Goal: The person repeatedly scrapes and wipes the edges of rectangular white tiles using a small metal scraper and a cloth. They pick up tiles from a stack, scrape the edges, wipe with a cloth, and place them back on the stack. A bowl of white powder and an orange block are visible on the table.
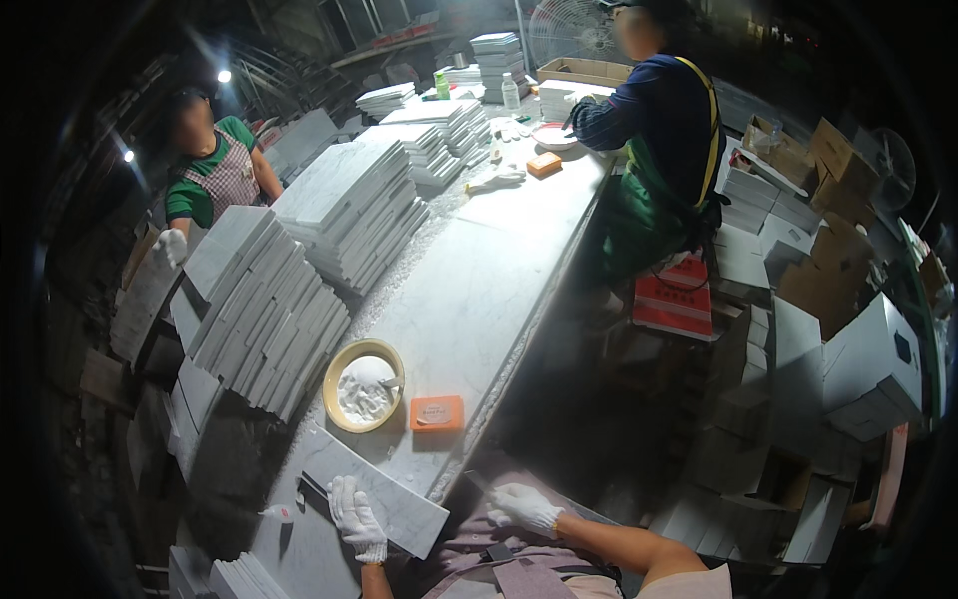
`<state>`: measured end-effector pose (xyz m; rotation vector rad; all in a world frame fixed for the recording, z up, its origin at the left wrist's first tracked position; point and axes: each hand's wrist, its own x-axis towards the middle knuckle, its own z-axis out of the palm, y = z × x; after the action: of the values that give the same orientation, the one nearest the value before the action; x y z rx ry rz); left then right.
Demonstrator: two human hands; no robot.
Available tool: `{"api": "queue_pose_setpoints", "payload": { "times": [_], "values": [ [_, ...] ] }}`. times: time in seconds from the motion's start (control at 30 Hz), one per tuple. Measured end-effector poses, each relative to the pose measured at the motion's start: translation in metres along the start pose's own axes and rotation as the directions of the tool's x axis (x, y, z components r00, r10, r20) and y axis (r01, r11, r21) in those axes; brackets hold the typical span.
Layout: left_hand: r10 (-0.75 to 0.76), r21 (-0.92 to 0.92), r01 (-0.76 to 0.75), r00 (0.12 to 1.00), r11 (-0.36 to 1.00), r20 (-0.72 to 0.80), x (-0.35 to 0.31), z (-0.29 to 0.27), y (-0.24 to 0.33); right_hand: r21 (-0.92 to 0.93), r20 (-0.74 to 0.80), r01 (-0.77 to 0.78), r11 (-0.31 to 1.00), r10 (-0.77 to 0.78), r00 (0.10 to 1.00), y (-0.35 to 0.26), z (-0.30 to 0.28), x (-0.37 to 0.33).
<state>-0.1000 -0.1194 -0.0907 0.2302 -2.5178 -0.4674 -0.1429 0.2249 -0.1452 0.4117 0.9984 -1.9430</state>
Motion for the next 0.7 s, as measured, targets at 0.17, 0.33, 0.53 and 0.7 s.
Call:
{"api": "queue_pose_setpoints", "payload": {
  "times": [0.17, 0.33, 0.53, 0.7],
  "values": [
    [-0.011, 0.002, 0.011, 1.000, 1.000, -0.016, -0.0013, 0.0021, -0.0019, 0.004, -0.021, -0.031, 1.000, 0.031, 0.999, 0.0006, 0.0003, 0.0017],
    [-0.019, -0.016, 0.018, 1.000, 1.000, -0.014, -0.0017, 0.0015, -0.0018, -0.053, -0.005, 0.004, 0.999, -0.005, 1.000, -0.0001, 0.0021, 0.0006],
    [-0.015, -0.021, 0.014, 0.999, 1.000, -0.030, -0.0015, 0.0011, -0.0002, -0.094, -0.014, 0.017, 0.995, -0.018, 1.000, -0.0002, 0.0053, -0.0006],
    [0.000, -0.034, -0.002, 0.999, 0.999, -0.042, -0.0015, 0.0024, -0.0015, -0.140, -0.032, 0.037, 0.989, -0.042, 0.999, 0.0012, 0.0082, -0.0031]
  ]
}}
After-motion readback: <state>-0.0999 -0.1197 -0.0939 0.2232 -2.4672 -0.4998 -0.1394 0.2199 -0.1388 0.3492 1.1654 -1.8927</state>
